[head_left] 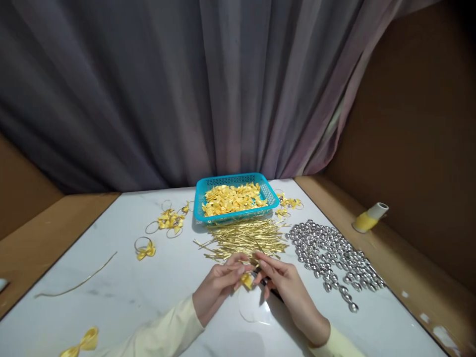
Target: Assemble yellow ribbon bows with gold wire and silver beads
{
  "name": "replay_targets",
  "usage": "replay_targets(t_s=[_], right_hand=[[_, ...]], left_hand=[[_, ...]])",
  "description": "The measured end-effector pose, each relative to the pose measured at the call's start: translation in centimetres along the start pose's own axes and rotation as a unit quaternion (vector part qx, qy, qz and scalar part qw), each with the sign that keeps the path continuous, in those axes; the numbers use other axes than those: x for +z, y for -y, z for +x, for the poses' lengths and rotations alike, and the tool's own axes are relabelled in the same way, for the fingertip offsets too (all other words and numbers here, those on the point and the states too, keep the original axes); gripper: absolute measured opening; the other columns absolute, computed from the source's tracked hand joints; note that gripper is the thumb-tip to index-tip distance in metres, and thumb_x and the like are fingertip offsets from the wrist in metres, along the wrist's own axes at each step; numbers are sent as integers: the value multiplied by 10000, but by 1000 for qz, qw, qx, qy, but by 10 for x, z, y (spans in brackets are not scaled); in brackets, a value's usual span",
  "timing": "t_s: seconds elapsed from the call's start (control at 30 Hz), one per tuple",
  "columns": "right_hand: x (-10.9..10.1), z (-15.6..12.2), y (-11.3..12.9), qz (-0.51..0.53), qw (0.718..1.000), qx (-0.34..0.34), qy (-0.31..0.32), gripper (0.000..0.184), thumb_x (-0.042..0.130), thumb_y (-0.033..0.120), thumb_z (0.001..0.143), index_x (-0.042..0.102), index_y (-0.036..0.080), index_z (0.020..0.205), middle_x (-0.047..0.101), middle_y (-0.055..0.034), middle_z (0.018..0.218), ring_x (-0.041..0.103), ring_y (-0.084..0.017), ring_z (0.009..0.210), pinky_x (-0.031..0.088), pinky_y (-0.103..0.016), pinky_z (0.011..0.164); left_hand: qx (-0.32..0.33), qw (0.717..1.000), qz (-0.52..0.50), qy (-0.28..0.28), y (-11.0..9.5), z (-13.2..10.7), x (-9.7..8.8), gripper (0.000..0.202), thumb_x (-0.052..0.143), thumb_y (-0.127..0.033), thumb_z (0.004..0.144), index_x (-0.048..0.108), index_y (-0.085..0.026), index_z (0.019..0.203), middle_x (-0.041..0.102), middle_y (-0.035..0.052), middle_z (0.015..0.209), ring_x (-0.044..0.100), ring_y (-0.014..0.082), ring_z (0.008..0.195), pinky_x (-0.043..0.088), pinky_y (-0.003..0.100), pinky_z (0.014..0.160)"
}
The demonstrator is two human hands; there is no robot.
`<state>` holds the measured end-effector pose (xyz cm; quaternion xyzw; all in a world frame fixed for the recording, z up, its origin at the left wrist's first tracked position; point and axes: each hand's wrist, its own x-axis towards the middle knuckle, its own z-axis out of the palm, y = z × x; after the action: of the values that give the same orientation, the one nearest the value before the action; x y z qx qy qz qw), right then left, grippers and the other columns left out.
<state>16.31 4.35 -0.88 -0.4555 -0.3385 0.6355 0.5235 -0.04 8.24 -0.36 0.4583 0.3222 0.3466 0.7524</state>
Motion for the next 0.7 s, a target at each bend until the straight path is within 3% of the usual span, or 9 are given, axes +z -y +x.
replay_targets(t_s=[0.1, 0.17, 0.23, 0.3, 0.37, 0.4, 0.47, 0.53, 0.7], right_hand=[[1, -3, 4, 59, 998, 26, 8, 453, 642, 362, 713, 611, 99, 1081, 619, -46, 621, 470, -74, 432, 398, -202, 423], [1, -5, 8, 120, 992, 39, 26, 398, 659, 322, 701, 629, 122, 1044, 611, -43, 653, 472, -75, 472, 374, -185, 420], [1, -6, 10, 149, 987, 41, 40, 279, 657, 312, 705, 672, 144, 928, 592, -26, 647, 463, -74, 488, 379, -194, 459], [0, -6, 9, 132, 990, 31, 39, 193, 643, 317, 721, 684, 136, 668, 557, -15, 591, 456, -79, 507, 401, -218, 547], [-1, -6, 7, 96, 995, 26, 30, 302, 632, 331, 730, 632, 133, 502, 514, -9, 530, 432, -85, 510, 391, -228, 573], [-1, -6, 6, 82, 996, 30, 28, 287, 635, 332, 727, 643, 134, 520, 498, -3, 517, 412, -84, 503, 378, -227, 552], [-2, -7, 5, 75, 996, 44, 37, 177, 654, 313, 710, 699, 142, 723, 504, 6, 555, 381, -78, 495, 341, -218, 496], [-3, -7, 5, 88, 993, 53, 65, 236, 665, 277, 700, 687, 160, 903, 548, -10, 668, 401, -79, 532, 339, -215, 499], [-8, -5, 11, 171, 975, 64, 125, 253, 563, 367, 772, 677, 172, 886, 574, -48, 790, 492, -123, 650, 403, -251, 594]], left_hand=[[-33, 999, -40, 2, 1, 3, -1, 187, 663, -304, 707, 706, -122, 710, 546, 60, 945, 389, 18, 500, 339, 164, 476], [-73, 995, -58, 21, 3, 4, -1, 255, 691, -349, 665, 702, -98, 709, 552, 23, 631, 331, 12, 395, 279, 163, 398], [-115, 991, -59, 41, 6, 5, -1, 299, 690, -366, 662, 689, -67, 658, 493, 1, 449, 338, 24, 341, 236, 158, 343], [-149, 985, -71, 48, 8, 6, -2, 268, 709, -325, 651, 684, -60, 686, 556, 28, 481, 428, 40, 358, 271, 142, 332], [-165, 980, -99, 47, 10, 7, -3, 264, 740, -265, 624, 675, -74, 794, 631, 55, 608, 535, 59, 444, 365, 122, 385], [-167, 978, -114, 46, 10, 7, -3, 284, 748, -240, 618, 661, -85, 839, 643, 55, 638, 572, 66, 488, 407, 116, 431], [-163, 976, -133, 50, 10, 8, -3, 281, 736, -216, 640, 625, -96, 869, 655, 54, 662, 614, 84, 544, 455, 115, 492], [-154, 975, -155, 49, 8, 8, -2, 243, 713, -179, 671, 580, -104, 860, 670, 71, 714, 646, 106, 620, 490, 124, 555], [-135, 971, -193, 29, 8, 8, -2, 219, 654, -74, 716, 510, -97, 879, 671, 129, 880, 650, 134, 832, 499, 153, 758]])
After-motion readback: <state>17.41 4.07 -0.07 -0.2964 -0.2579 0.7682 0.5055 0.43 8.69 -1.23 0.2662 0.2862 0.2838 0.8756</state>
